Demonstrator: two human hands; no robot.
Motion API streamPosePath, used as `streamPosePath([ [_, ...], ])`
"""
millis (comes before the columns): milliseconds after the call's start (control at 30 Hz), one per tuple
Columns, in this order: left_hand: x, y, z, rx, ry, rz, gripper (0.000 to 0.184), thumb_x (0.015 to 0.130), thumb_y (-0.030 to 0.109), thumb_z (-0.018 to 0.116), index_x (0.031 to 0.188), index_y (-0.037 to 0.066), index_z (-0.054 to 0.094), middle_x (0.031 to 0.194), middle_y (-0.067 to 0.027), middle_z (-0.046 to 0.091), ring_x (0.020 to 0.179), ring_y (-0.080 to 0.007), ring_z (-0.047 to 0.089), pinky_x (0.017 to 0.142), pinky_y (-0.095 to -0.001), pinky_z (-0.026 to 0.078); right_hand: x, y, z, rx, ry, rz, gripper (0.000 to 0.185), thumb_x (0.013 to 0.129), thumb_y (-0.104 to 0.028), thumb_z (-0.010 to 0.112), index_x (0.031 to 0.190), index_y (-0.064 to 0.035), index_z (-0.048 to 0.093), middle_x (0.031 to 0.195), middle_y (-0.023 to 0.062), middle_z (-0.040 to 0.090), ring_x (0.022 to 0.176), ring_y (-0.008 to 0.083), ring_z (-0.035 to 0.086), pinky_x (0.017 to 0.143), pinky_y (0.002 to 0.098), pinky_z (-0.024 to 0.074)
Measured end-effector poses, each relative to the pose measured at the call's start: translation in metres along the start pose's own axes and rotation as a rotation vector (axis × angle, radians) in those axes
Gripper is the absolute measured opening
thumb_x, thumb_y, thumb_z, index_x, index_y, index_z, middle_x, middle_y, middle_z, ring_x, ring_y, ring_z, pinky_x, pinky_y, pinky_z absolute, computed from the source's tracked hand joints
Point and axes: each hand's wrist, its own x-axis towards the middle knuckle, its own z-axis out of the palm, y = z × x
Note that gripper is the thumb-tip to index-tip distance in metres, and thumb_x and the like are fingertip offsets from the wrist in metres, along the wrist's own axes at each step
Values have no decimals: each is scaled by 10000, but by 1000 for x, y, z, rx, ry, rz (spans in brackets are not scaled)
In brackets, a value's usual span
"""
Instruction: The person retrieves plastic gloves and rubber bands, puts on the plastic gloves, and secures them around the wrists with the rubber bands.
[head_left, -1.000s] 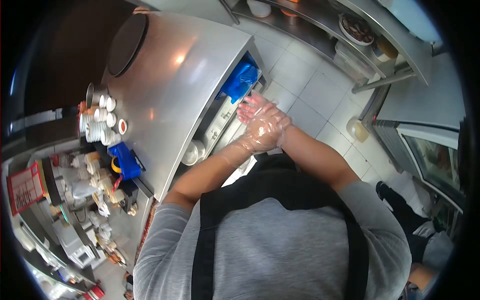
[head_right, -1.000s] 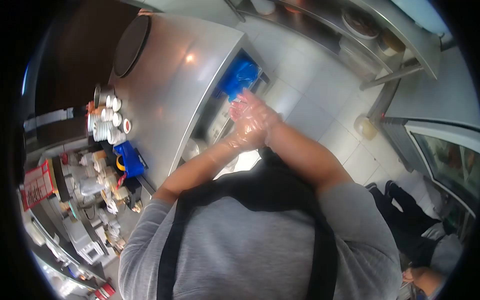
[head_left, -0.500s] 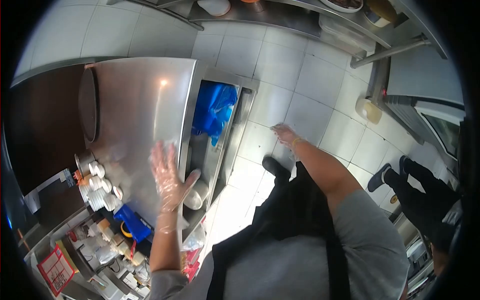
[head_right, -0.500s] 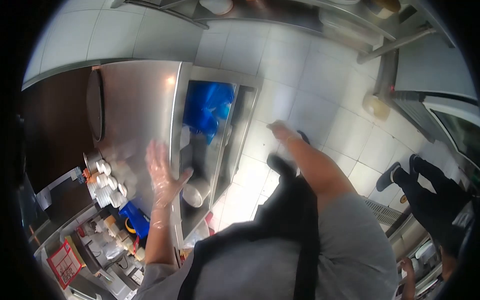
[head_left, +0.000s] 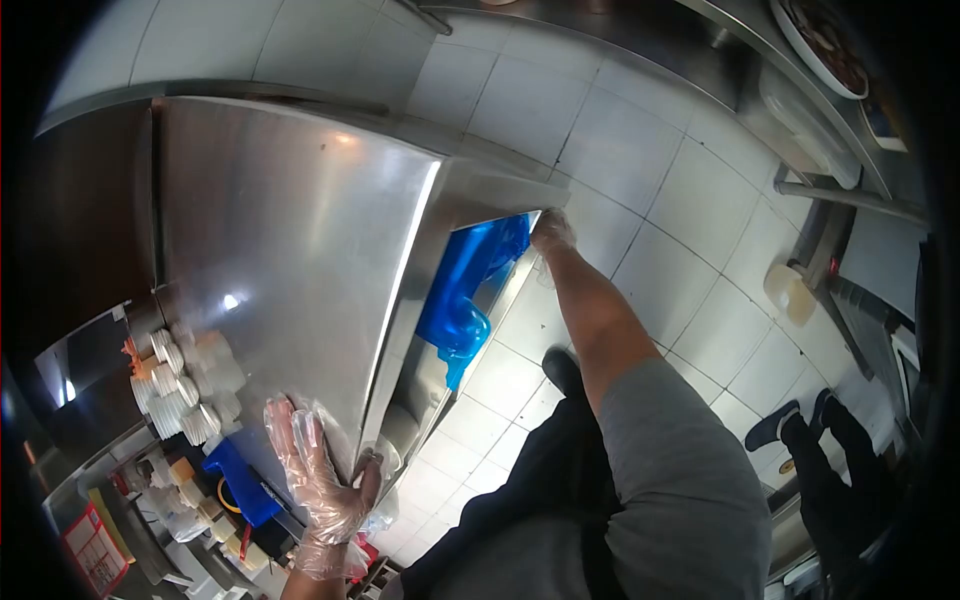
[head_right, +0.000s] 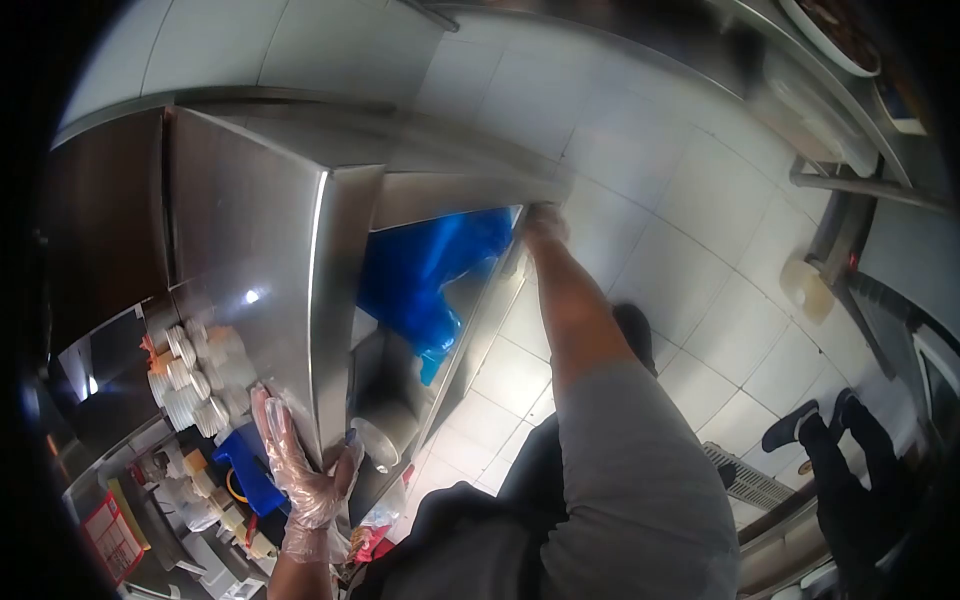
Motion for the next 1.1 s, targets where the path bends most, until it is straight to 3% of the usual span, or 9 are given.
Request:
streamPosePath([
  [100, -1, -3, 2, -39, 28, -23, 876, 673, 164, 724, 1432, 102, 290, 1461, -248, 227, 1348, -452, 224, 1074, -583, 184, -30, -14, -17, -201, 29, -27, 277, 855, -141, 476, 1089, -61, 601, 1168, 143, 588, 1078, 330, 563, 897, 379, 463],
  [233, 0, -2, -5, 14, 24, 6, 873, 648, 162, 750, 1410, 114, 328, 1443, -239, 273, 1345, -450, 231, 1078, -576, 173, -70, 46, -38, -144, 331, -587, 306, 839, -164, 601, 1120, -44, 578, 1107, 154, 570, 1005, 324, 567, 878, 371, 458],
  [333, -4, -3, -8, -1, 17, -10, 889, 638, 155, 755, 1412, 143, 319, 1452, -216, 268, 1356, -429, 214, 1093, -557, 144, -89, 95, -81, 198, 292, -593, 362, 865, -239, 602, 1141, -9, 557, 1076, 149, 571, 975, 290, 566, 880, 355, 441],
  [433, -5, 0, -16, -6, 7, -15, 891, 636, 155, 755, 1413, 166, 317, 1469, -183, 252, 1365, -405, 200, 1098, -554, 142, -134, 100, -161, 112, 49, -166, 424, 902, -284, 559, 1198, 17, 512, 1075, 135, 574, 965, 256, 556, 884, 344, 432],
  [633, -11, 8, -27, -7, -33, -111, 868, 657, 200, 755, 1410, 226, 323, 1487, -99, 245, 1379, -339, 195, 1106, -538, 159, -199, 149, -267, 628, -79, 60, 491, 944, -376, 466, 1269, -8, 470, 1112, 74, 595, 916, 187, 549, 824, 330, 445],
  [733, -14, 10, -33, 2, -22, -123, 836, 686, 229, 746, 1409, 224, 326, 1477, -98, 262, 1375, -327, 211, 1111, -522, 165, -278, 108, -312, 913, -155, -34, 359, 954, -351, 469, 1165, -67, 532, 985, 6, 587, 849, 135, 519, 751, 310, 440],
  [900, -25, 2, -29, 4, 56, -78, 741, 777, 358, 671, 1417, 219, 326, 1506, -91, 213, 1382, -326, 192, 1108, -524, 168, -365, 52, -356, 1069, -328, -200, 204, 942, -344, 521, 888, -147, 515, 748, -45, 450, 681, 103, 451, 642, 269, 394],
  [1000, -35, -5, -35, -328, -24, -120, 700, 853, 500, 553, 1432, 195, 304, 1519, -97, 182, 1390, -309, 177, 1113, -511, 166, -418, 12, -365, 1097, -373, -294, 236, 932, -346, 542, 828, -139, 493, 752, -29, 452, 668, 113, 429, 639, 256, 372],
  [1100, -78, -3, -78, -1227, -210, -133, 721, 871, 582, 485, 1428, 155, 319, 1506, -119, 220, 1386, -331, 182, 1121, -435, 173, -456, -16, -357, 1090, -433, -434, 243, 924, -344, 559, 824, -132, 494, 754, -21, 458, 664, 114, 435, 636, 257, 377],
])
